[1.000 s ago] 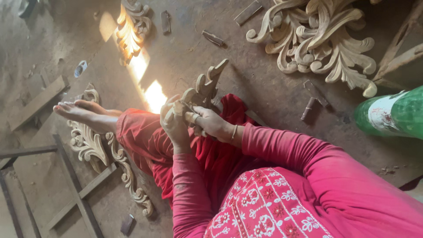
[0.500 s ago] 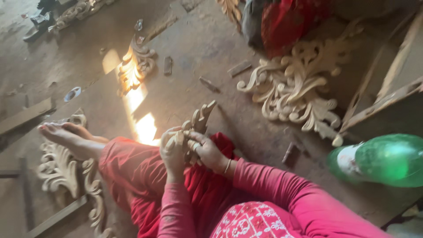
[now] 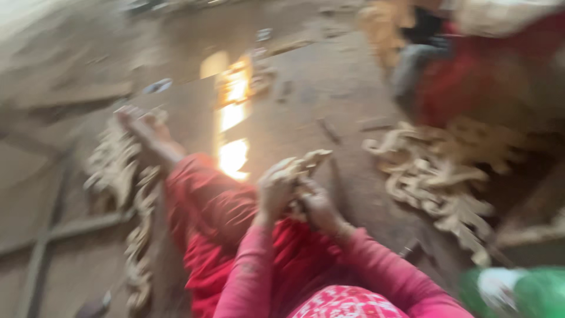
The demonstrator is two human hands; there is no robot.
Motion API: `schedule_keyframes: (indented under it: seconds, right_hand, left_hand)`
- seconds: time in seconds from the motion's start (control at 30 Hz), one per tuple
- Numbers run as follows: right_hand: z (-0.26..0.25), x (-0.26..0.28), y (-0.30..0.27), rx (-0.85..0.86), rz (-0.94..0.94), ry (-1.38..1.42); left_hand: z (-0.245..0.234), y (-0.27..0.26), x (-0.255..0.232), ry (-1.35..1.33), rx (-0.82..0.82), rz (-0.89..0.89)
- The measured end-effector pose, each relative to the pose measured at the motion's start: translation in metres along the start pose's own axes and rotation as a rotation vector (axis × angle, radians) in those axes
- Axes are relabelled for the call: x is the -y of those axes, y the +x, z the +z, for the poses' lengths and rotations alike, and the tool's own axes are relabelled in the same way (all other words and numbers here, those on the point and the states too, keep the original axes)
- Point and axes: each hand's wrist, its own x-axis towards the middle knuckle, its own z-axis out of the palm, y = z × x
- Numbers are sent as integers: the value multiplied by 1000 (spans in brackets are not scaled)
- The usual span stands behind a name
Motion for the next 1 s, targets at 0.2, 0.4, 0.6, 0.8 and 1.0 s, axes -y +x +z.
schedule_keyframes:
  seconds: [0.2, 0.4, 0.6, 0.8, 1.0]
  right_hand:
    - [-13, 6, 3, 51, -137, -164]
    - [-12, 0, 3, 24, -89, -177]
    - [-13, -4, 13, 86, -163, -145]
    - [-18, -13, 12, 85, -188, -231]
    - [-17, -14, -27, 100, -97, -343]
  left_hand:
    - [15, -5, -9, -1063, 36, -852]
    - [24, -15, 0, -1060, -35, -680]
    - [7, 2, 3, -236, -11, -172]
    - [9, -2, -3, -520, 46, -331]
    - [21, -15, 12, -379, -61, -259]
